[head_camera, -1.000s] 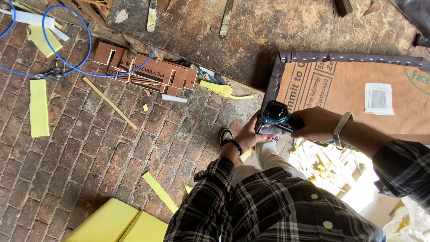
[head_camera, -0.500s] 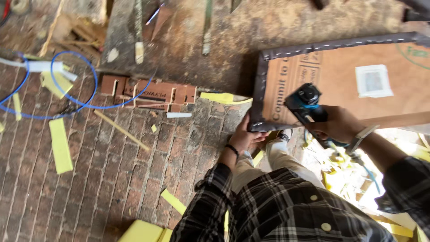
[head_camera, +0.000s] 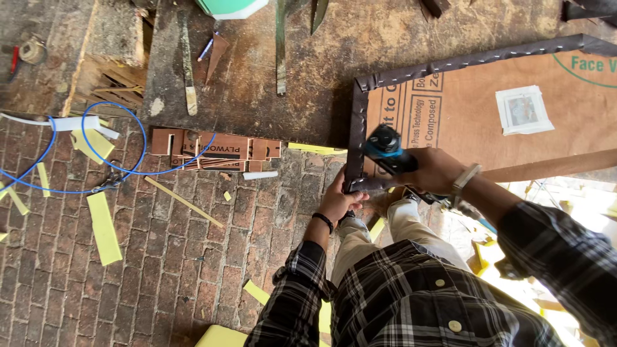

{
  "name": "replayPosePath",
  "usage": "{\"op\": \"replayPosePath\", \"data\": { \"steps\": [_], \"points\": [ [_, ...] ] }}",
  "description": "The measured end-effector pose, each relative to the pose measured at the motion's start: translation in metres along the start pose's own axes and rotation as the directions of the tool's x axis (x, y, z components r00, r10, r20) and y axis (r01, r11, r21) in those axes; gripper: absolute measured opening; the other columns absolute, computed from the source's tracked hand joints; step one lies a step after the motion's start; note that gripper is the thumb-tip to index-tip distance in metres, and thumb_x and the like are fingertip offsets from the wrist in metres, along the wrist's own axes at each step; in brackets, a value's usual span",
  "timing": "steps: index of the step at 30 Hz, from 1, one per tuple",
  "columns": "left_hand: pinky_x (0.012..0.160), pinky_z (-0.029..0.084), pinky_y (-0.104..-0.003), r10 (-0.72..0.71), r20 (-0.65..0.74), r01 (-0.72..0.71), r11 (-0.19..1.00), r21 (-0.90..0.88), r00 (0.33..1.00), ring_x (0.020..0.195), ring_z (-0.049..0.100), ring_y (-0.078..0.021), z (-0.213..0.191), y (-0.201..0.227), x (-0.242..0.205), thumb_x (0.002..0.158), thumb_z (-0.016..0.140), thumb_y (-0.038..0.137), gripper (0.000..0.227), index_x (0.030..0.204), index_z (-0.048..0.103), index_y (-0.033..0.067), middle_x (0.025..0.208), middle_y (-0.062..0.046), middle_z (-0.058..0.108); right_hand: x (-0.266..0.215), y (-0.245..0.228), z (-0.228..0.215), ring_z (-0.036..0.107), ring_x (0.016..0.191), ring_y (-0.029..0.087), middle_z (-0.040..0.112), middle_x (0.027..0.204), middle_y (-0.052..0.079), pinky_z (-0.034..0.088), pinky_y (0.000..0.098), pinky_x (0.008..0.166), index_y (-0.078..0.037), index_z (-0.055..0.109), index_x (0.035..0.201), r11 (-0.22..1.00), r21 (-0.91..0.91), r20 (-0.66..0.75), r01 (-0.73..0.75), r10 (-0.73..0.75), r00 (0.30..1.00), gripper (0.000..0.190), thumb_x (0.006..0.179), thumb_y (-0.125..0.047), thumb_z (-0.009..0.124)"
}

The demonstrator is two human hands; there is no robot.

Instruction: The person staples dark fabric onto a wooden board using a pneumatic staple gun. They trim excess fabric with scissors and use a hammer to adjust the material. The person works along the edges of the board, securing the fabric in place.

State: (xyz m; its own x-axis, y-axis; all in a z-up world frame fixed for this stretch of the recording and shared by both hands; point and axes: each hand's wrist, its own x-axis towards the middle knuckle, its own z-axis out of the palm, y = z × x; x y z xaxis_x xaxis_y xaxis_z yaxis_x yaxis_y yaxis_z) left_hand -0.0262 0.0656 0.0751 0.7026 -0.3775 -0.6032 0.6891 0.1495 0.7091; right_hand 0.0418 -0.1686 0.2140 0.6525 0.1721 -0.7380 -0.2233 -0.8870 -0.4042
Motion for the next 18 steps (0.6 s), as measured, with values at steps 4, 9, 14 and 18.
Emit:
{"op": "replayPosePath", "data": {
  "steps": [4, 9, 14, 18],
  "points": [
    [0.081, 0.06, -0.038, 0.14, -0.004, -0.14, 0.99, -0.01, 0.99, 0.114, 0.065, -0.0274, -0.006, -0.005, 0.001, 0.079, 0.061, -0.01, 0.084, 0.158, 0.042, 0.0117, 0.132, -0.015, 0.065, -0.023, 0.033, -0.012, 0.071, 0.062, 0.019, 0.077, 0.075, 0.011, 0.059, 0.0365, 0.063, -0.005, 0.073, 0.106, 0.993, 0.1, -0.109, -0.067, 0.078, 0.991, 0.037, 0.083, -0.033, 0.081],
    [0.104, 0.053, -0.043, 0.502, -0.286, -0.328, 0.811, 0.485, 0.816, 0.134, 0.052, -0.0292, 0.009, 0.011, 0.029, 0.072, 0.063, -0.001, 0.081, 0.149, 0.046, 0.0134, 0.146, -0.009, 0.052, -0.05, 0.076, -0.027, 0.067, 0.057, 0.019, 0.071, 0.064, 0.011, 0.054, 0.0373, 0.059, -0.002, 0.074, 0.098, 0.95, 0.258, -0.259, -0.177, 0.245, 0.934, 0.034, 0.083, -0.031, 0.083],
    [0.117, 0.038, -0.052, 0.825, -0.002, -0.37, 0.256, 0.893, 0.565, 0.137, 0.05, -0.0381, 0.059, 0.048, 0.066, 0.078, 0.07, 0.007, 0.069, 0.144, 0.05, 0.0094, 0.144, -0.018, 0.057, -0.076, 0.122, -0.035, 0.064, 0.056, 0.022, 0.067, 0.065, 0.012, 0.054, 0.0412, 0.058, -0.005, 0.071, 0.107, 0.862, 0.473, -0.353, -0.181, 0.374, 0.858, 0.038, 0.081, -0.031, 0.083],
    [0.117, 0.033, -0.054, 0.751, 0.209, -0.419, 0.099, 0.902, 0.627, 0.136, 0.051, -0.0369, 0.123, 0.057, 0.094, 0.076, 0.072, 0.008, 0.065, 0.139, 0.053, 0.0089, 0.141, -0.018, 0.058, -0.098, 0.196, -0.038, 0.067, 0.065, 0.019, 0.071, 0.072, 0.011, 0.055, 0.0374, 0.066, -0.008, 0.071, 0.122, 0.829, 0.543, -0.501, -0.137, 0.451, 0.739, 0.051, 0.078, -0.029, 0.086]
  ]
}}
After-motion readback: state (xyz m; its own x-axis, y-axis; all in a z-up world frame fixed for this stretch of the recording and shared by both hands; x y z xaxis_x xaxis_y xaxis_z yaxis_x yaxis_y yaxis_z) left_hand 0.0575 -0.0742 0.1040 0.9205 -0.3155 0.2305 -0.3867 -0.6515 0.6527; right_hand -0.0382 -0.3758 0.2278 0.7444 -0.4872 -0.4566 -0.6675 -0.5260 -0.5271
